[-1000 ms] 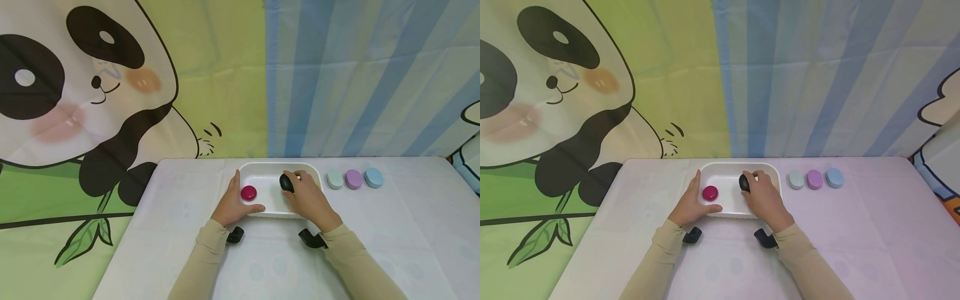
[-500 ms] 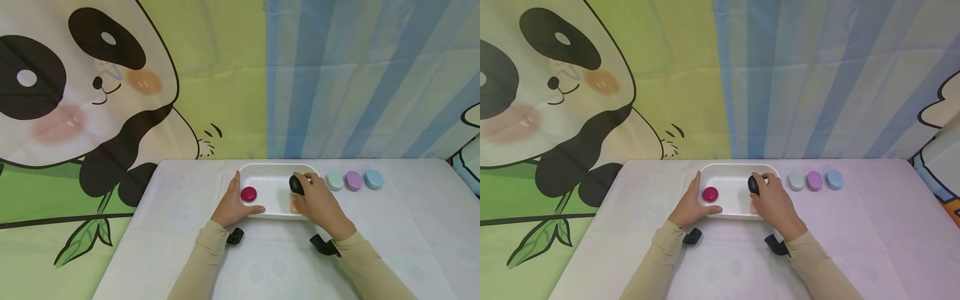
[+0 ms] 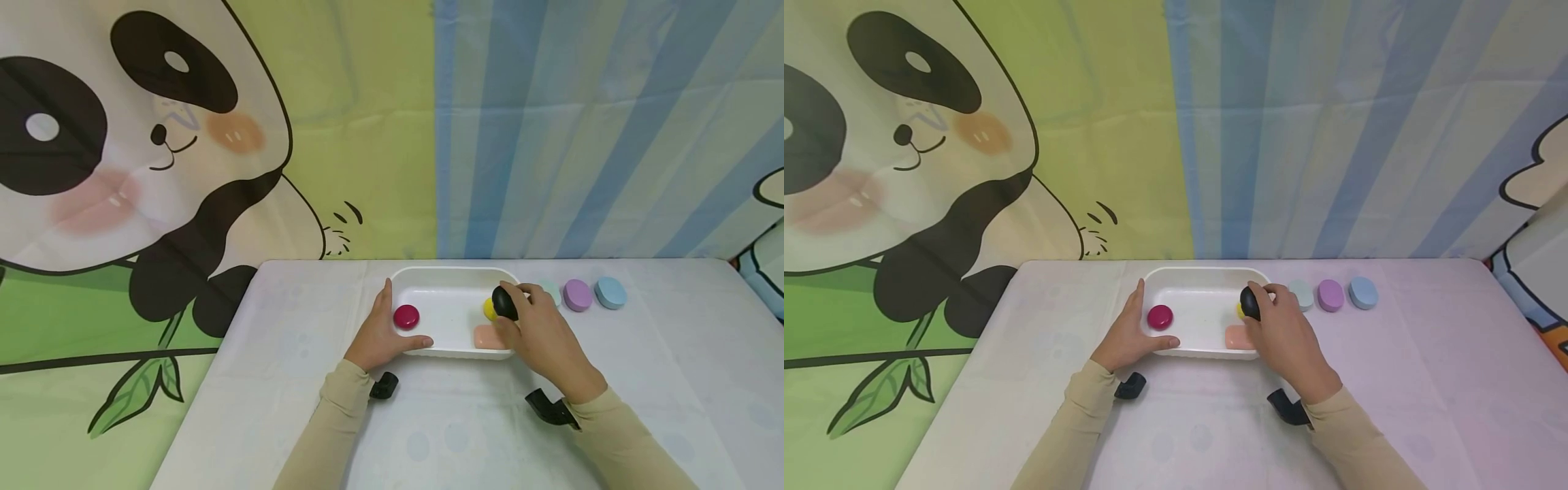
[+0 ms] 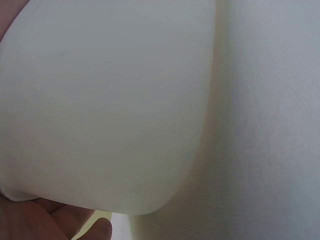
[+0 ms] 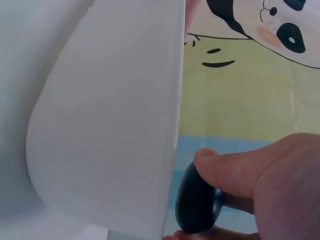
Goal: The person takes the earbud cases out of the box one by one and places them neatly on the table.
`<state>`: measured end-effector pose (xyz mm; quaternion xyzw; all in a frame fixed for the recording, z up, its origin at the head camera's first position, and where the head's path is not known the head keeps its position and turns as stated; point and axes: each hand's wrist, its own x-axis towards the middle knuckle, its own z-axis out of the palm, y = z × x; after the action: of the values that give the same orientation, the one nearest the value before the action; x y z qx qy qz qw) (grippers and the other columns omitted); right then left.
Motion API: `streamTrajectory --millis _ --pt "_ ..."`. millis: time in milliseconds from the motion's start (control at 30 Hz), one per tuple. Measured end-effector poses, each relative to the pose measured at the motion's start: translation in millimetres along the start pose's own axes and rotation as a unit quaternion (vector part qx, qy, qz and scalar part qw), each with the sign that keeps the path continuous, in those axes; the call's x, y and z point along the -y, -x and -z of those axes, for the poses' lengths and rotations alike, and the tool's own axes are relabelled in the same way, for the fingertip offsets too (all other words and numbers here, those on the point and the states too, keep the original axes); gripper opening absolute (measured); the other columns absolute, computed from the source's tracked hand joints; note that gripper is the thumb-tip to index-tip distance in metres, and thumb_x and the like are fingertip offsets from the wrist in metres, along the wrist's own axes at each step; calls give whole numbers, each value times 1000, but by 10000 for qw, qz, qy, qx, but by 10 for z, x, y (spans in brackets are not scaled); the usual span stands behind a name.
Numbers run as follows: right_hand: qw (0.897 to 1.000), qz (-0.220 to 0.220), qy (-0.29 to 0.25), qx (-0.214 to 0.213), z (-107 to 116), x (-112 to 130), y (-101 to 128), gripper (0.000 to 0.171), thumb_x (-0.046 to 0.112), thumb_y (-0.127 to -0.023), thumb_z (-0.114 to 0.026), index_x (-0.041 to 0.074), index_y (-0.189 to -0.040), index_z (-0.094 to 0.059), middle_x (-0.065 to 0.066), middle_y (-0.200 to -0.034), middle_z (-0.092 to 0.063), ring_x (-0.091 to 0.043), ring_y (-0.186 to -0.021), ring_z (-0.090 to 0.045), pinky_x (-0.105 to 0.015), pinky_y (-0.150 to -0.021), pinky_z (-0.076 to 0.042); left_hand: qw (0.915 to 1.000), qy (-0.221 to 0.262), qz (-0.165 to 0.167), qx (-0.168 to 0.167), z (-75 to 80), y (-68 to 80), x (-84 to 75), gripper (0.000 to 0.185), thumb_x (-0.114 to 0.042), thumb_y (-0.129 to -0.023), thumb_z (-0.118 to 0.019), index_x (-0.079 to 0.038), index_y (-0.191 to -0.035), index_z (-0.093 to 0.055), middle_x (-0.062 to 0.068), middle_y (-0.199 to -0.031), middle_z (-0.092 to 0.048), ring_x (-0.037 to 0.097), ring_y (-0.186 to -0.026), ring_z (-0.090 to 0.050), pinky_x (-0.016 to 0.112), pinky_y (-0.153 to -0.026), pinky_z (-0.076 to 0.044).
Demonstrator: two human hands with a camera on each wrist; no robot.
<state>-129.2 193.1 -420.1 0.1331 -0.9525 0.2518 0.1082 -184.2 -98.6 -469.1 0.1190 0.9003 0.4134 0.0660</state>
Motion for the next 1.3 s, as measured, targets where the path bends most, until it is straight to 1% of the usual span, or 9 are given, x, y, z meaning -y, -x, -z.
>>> streamTrajectory --millis 67,300,567,700,867,1133,1300 --pt "9999 -12 71 -77 22 -15 17 58 13 -96 -69 -4 -146 -45 -35 -131 -47 -44 -105 -54 -53 -78 -53 10000 -4 17 1 1 1 -5 142 -61 -64 -88 -12 -162 1 5 -167 -16 27 -146 -33 47 -114 -35" --pt "9988 22 225 -436 92 -65 82 59 9 -91 -74 -4 -142 -49 -33 -127 -49 -40 -97 -55 -52 -73 -52 10000 0 20 1 2 -3 -4 142 -60 -64 -89 -12 -162 1 5 -167 -16 28 -145 -34 47 -114 -36" --pt "9976 -29 353 -603 163 -154 151 60 7 -88 -76 -5 -141 -49 -33 -123 -50 -43 -96 -54 -54 -71 -51 10000 10 -26 8 -7 -4 14 141 -61 -65 -89 -12 -162 1 4 -167 -16 27 -145 -34 46 -113 -36" --pt "9971 -94 424 -623 188 -200 184 59 7 -89 -75 -7 -140 -49 -35 -120 -50 -45 -98 -53 -58 -74 -52 10000 13 -13 6 -5 -4 14 142 -60 -64 -89 -12 -162 1 4 -167 -16 27 -145 -34 46 -114 -36" --pt "9965 -219 487 -645 211 -266 222 57 6 -88 -75 -9 -137 -49 -36 -119 -49 -48 -102 -51 -63 -79 -49 10000 11 -2 12 -6 -12 17 142 -60 -65 -89 -12 -162 2 4 -167 -15 26 -145 -33 45 -114 -36" --pt "9960 -423 584 -536 176 -386 277 58 8 -87 -76 -11 -135 -50 -40 -121 -49 -53 -104 -51 -67 -80 -48 10000 36 6 18 -4 -13 13 142 -62 -64 -88 -13 -162 2 4 -167 -16 27 -144 -35 46 -113 -36" --pt "9961 -414 663 -410 122 -452 296 57 8 -87 -77 -13 -133 -51 -43 -119 -50 -57 -100 -54 -67 -78 -49 10000 65 15 33 -5 -6 12 141 -62 -65 -88 -14 -163 2 3 -167 -15 27 -145 -34 46 -113 -36"
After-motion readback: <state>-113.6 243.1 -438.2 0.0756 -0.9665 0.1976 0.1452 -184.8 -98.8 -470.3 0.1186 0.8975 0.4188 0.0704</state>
